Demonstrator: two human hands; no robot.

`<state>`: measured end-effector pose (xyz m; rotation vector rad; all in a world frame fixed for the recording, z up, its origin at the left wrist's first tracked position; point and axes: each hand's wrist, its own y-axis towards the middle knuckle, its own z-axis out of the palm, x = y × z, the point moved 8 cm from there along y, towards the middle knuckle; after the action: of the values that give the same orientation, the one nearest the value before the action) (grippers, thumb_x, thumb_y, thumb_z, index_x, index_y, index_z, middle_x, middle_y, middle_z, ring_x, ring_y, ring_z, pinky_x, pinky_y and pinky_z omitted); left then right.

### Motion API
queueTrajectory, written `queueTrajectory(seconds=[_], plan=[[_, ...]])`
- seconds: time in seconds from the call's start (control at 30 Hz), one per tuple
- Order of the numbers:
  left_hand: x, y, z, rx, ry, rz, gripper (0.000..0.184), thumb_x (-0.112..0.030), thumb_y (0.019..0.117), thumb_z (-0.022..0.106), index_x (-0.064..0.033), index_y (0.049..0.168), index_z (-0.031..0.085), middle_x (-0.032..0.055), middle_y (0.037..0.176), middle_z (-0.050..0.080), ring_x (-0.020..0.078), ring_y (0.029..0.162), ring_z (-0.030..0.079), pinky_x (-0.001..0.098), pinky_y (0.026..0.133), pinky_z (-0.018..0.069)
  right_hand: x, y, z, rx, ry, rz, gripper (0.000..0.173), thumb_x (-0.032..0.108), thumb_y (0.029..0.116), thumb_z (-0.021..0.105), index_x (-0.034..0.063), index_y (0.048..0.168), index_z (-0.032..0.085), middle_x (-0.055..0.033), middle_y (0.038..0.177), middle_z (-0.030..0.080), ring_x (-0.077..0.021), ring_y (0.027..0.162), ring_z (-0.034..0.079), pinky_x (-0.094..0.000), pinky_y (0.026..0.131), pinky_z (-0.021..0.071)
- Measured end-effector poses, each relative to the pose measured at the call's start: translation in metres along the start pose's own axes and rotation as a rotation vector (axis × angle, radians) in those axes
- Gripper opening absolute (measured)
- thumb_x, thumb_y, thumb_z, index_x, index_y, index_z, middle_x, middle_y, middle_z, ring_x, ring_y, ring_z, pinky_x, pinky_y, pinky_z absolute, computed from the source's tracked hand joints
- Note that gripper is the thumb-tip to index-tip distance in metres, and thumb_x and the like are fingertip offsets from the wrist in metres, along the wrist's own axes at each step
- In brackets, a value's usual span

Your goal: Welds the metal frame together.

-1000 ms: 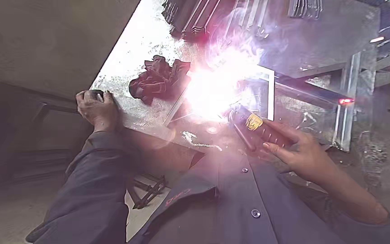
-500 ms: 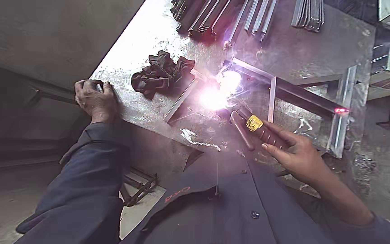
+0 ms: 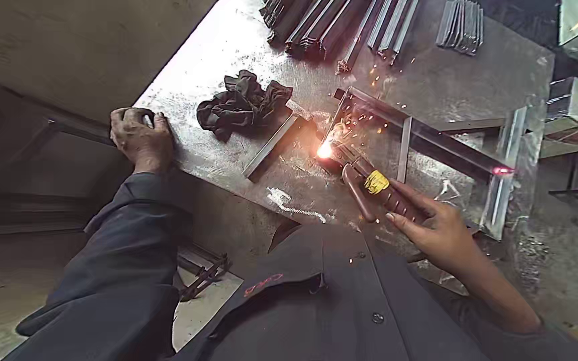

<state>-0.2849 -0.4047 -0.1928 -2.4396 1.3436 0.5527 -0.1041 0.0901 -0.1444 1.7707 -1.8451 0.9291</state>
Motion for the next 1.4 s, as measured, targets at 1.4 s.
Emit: queueTrajectory(seconds=[1.4], plan=[[0.059,0.057,0.038,-0.151,0.107,0.13,0.045,-0.038,0.1015,0.051,-0.0024,0.126,0.065,0.0257,0.143,0.054,0.0426,0.133,0.053,0.061,0.11,0.04,-0.007,0.002,0.003,-0.015,-0.003,-0.018,0.054,0.029,0.0924,0.072,0.0114,0.143,0.061,-0.0033,0.119,0.074,-0.0053,0.1,0.071,-0.0262,0.089,0.0599]])
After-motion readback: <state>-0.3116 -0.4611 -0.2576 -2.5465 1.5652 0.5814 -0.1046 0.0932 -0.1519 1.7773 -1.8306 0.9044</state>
